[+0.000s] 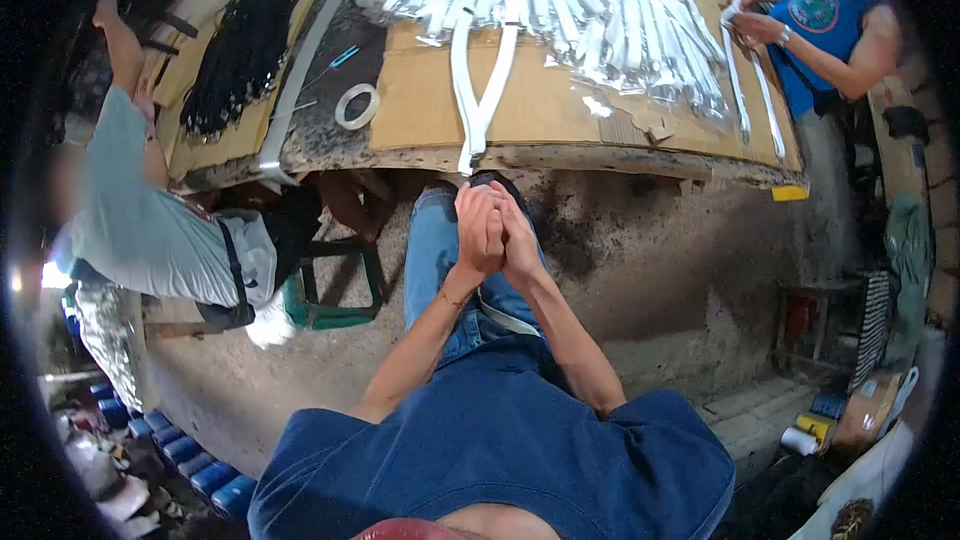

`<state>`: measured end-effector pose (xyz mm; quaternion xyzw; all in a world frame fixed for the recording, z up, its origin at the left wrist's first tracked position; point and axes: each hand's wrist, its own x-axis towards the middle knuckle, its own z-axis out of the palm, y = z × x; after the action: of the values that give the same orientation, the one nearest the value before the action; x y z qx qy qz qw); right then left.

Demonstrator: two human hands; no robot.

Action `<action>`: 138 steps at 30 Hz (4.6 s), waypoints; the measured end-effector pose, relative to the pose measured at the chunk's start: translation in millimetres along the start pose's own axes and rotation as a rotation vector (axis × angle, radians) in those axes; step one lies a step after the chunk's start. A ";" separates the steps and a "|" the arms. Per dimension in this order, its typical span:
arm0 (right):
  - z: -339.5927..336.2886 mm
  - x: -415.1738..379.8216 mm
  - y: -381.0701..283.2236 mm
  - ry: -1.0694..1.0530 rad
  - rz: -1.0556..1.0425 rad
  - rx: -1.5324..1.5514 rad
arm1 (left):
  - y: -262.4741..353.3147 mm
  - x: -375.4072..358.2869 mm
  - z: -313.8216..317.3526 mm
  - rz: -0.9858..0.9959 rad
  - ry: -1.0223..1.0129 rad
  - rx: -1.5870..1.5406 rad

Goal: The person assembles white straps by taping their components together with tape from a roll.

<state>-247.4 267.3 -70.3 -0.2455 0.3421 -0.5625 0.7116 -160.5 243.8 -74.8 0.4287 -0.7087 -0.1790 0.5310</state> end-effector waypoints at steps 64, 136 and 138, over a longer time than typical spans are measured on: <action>-68.6 -50.7 140.9 -0.653 0.117 -1.825 | -73.3 -21.3 -100.6 0.038 -0.122 0.310; 50.4 309.6 -305.1 -0.217 -0.288 -0.633 | -58.0 320.8 -76.4 -0.429 -0.056 -0.257; 94.1 312.1 -351.6 -0.255 -0.568 -0.724 | -37.4 401.4 -98.3 -0.333 -0.049 -0.461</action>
<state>-356.4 -125.0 182.8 -0.6283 0.3455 -0.5448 0.4347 -83.2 -77.8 175.7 0.4027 -0.5816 -0.4307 0.5604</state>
